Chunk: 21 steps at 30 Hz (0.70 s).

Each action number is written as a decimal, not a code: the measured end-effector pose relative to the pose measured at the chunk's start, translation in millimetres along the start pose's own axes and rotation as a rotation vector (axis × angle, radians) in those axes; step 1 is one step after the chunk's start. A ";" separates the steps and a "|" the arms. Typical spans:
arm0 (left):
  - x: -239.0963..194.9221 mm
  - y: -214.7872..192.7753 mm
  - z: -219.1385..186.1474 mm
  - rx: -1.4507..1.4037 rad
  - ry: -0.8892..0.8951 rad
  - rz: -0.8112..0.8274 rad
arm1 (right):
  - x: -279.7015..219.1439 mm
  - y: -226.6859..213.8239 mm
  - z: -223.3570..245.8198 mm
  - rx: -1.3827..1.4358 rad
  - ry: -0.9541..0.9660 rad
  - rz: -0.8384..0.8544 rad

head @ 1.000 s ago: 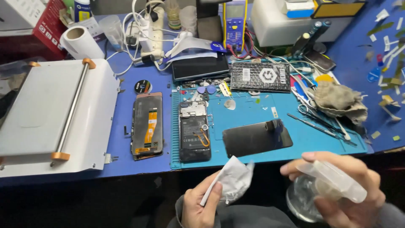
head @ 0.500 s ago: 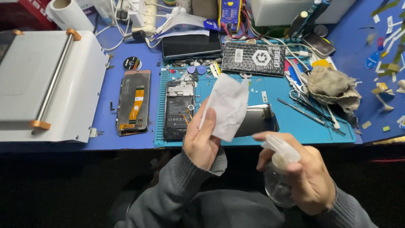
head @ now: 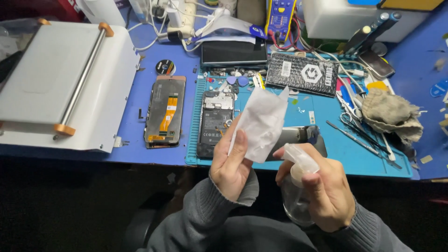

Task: Cleaning a smartphone screen with liquid and a cloth, then applying strips of masking tape to the surface.

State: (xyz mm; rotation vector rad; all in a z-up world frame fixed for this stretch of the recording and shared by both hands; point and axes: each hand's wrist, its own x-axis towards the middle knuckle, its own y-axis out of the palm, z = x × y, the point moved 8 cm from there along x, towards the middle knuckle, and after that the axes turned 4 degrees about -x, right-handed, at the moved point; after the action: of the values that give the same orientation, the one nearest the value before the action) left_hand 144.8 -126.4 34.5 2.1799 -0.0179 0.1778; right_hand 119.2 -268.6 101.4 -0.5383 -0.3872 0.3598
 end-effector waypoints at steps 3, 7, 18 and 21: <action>-5.5 -8.8 -1.3 -0.049 0.002 -0.015 | 7.0 5.1 1.6 -0.068 -0.004 0.026; -8.9 -17.9 -7.8 -0.128 -0.006 -0.058 | 5.6 2.8 1.7 0.118 0.042 -0.087; -14.3 -37.0 -20.3 -0.240 0.001 -0.085 | 18.9 17.0 3.2 -0.054 -0.050 0.013; -16.1 -51.4 -29.8 -0.280 0.038 -0.104 | 26.5 7.8 3.2 -0.051 -0.015 0.039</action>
State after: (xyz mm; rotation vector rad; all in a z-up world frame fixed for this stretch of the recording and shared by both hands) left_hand 129.3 -73.3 7.5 1.8929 0.0871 0.1481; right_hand 138.9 -249.7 106.4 -0.5936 -0.4017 0.3931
